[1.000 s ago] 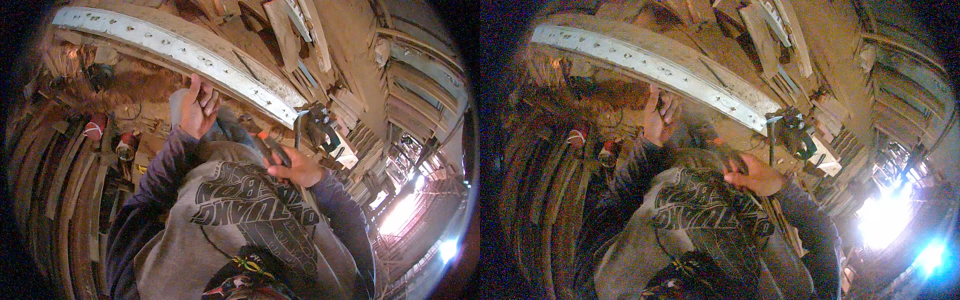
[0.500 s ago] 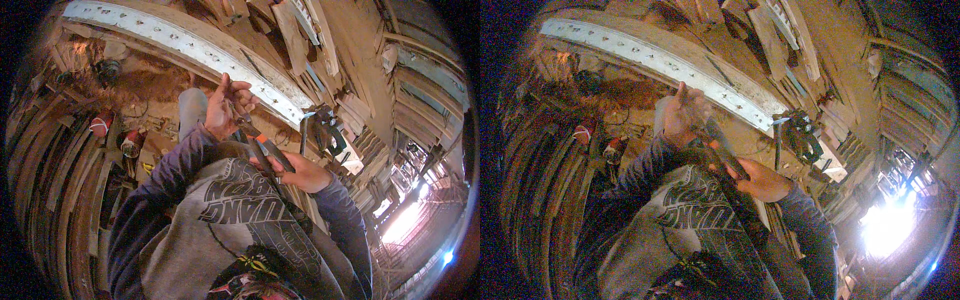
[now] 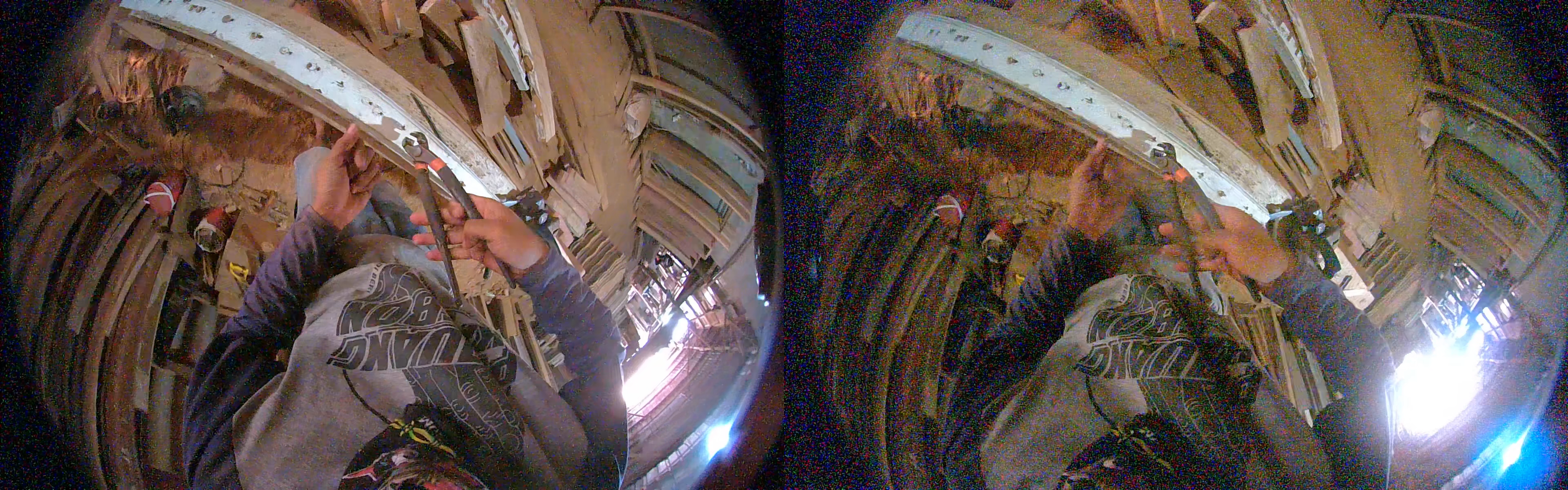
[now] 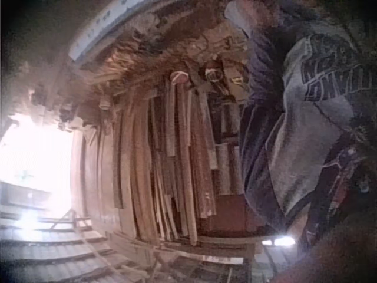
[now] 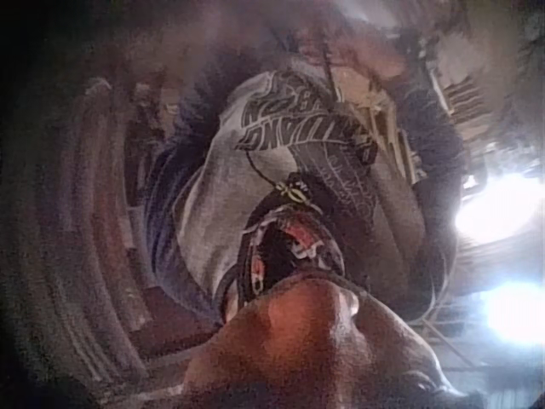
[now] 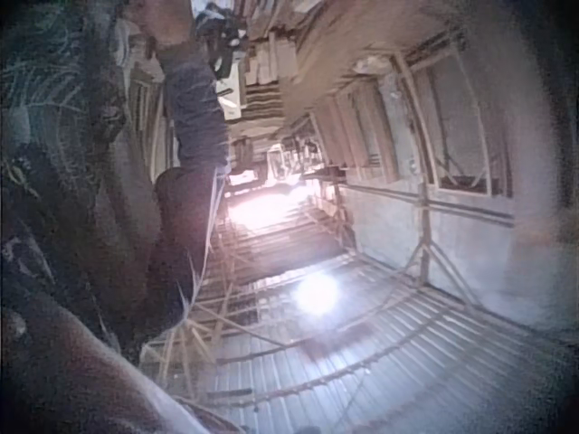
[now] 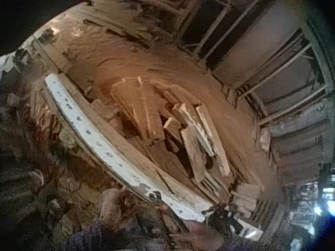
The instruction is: The person uses a hammer and pliers to remove nails from a long white wooden plank. They repeatedly pry nails out with the pliers and strike the plank with the hammer to loosen them.
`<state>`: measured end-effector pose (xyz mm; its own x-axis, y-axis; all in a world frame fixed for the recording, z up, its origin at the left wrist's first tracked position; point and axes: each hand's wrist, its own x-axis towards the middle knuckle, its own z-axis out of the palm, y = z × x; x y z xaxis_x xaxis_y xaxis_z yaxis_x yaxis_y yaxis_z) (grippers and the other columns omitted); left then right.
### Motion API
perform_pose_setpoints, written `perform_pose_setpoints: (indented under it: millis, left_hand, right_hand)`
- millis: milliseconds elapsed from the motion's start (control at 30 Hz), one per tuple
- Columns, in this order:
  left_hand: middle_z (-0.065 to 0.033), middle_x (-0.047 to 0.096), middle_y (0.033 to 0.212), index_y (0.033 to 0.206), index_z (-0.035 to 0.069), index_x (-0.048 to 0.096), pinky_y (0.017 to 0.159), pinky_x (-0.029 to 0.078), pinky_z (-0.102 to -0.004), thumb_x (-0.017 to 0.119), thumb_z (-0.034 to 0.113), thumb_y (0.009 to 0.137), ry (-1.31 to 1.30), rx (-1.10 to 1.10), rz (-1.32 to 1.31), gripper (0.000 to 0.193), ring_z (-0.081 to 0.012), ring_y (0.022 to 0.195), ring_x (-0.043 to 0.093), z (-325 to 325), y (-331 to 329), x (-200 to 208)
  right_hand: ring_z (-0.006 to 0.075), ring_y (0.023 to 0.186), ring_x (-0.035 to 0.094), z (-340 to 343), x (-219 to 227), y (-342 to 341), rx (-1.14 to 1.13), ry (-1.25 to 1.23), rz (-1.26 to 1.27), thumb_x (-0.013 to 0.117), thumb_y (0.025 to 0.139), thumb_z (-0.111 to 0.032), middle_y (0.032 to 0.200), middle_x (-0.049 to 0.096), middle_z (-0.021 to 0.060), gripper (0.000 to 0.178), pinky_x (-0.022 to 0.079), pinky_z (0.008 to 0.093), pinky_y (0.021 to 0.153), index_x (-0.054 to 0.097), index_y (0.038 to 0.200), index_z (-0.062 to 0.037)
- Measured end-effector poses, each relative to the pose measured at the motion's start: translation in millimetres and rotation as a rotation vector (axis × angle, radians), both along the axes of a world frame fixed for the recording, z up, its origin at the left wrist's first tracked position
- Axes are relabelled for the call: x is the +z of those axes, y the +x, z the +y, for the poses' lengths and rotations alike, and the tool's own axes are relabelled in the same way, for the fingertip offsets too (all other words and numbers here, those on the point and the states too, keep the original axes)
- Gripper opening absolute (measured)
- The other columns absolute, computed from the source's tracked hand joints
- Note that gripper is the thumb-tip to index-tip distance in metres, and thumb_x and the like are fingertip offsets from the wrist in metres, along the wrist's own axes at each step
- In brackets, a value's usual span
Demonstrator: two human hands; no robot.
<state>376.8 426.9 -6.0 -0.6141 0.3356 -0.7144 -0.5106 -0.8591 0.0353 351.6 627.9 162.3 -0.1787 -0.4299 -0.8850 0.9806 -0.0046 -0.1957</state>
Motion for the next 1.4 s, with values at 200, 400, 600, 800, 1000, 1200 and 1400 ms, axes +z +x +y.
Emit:
perform_pose_setpoints:
  millis: [200, 400, 600, 800, 1000, 1200, 1400]
  left_hand:
    - [0.0058, 0.039, 0.056, 0.073, 0.014, 0.050, 0.038, 0.020, -0.0241, 0.061, 0.033, 0.097, -0.086, -0.053, -0.045, 0.033, -0.0073, 0.041, 0.030, -12, -16, 6]
    - [0.0081, 0.035, 0.059, 0.074, 0.018, 0.049, 0.041, 0.025, -0.0240, 0.054, 0.033, 0.101, -0.104, -0.194, 0.042, 0.031, -0.0066, 0.044, 0.031, -25, -19, 4]
    - [0.0086, 0.033, 0.059, 0.070, 0.018, 0.047, 0.042, 0.022, -0.0229, 0.057, 0.034, 0.099, -0.081, -0.219, 0.094, 0.035, -0.0049, 0.045, 0.028, -30, -21, 1]
    - [0.0067, 0.035, 0.058, 0.066, 0.014, 0.048, 0.043, 0.019, -0.0242, 0.063, 0.039, 0.096, -0.148, -0.191, 0.032, 0.041, -0.0050, 0.045, 0.026, -28, -23, 5]
    - [0.0056, 0.039, 0.060, 0.071, 0.014, 0.050, 0.044, 0.024, -0.0230, 0.061, 0.039, 0.097, -0.166, -0.190, -0.017, 0.038, -0.0055, 0.048, 0.031, -30, -17, 5]
    - [-0.0027, 0.060, 0.083, 0.100, 0.011, 0.059, 0.073, 0.050, -0.0331, 0.051, 0.052, 0.098, -0.096, 0.143, 0.100, 0.042, -0.0185, 0.081, 0.061, -29, -7, 20]
    - [-0.0148, 0.069, 0.097, 0.113, -0.003, 0.059, 0.099, 0.047, -0.0455, 0.038, 0.062, 0.098, 0.183, 0.080, 0.251, 0.070, -0.0362, 0.106, 0.065, -16, -5, 44]
  right_hand:
    - [0.0455, 0.121, 0.055, -19, 9, -44, 0.035, 0.042, -0.169, 0.046, 0.095, -0.005, 0.136, 0.050, 0.0307, 0.025, 0.048, 0.0580, 0.101, 0.048, 0.120, -0.0030]
    - [0.0409, 0.110, 0.063, -33, 12, -85, -0.006, -0.048, -0.327, 0.048, 0.094, -0.005, 0.134, 0.051, 0.0331, 0.018, 0.055, 0.0537, 0.091, 0.051, 0.112, -0.0007]
    - [0.0114, 0.063, 0.054, -34, 8, -88, 0.107, 0.174, -0.319, 0.058, 0.096, -0.017, 0.099, 0.065, 0.0111, 0.016, 0.047, 0.0279, 0.052, 0.052, 0.102, -0.0041]
    - [0.0064, 0.058, 0.048, -23, 10, -65, 0.134, 0.185, -0.220, 0.063, 0.095, -0.022, 0.087, 0.059, 0.0035, 0.019, 0.040, 0.0242, 0.049, 0.051, 0.101, -0.0087]
    - [0.0083, 0.059, 0.049, -6, -2, -23, 0.316, 0.213, -0.011, 0.066, 0.092, -0.020, 0.083, 0.054, 0.0016, 0.022, 0.042, 0.0259, 0.052, 0.048, 0.097, -0.0093]
    - [0.0148, 0.079, 0.056, -12, 21, 18, 0.642, 0.119, 0.351, 0.066, 0.090, -0.029, 0.091, 0.056, 0.0039, 0.048, 0.048, 0.0300, 0.072, 0.050, 0.128, -0.0049]
    - [0.0152, 0.090, 0.049, -7, 34, 29, 0.729, 0.043, 0.456, 0.054, 0.084, -0.012, 0.093, 0.053, 0.0042, 0.040, 0.042, 0.0305, 0.085, 0.054, 0.123, -0.0042]
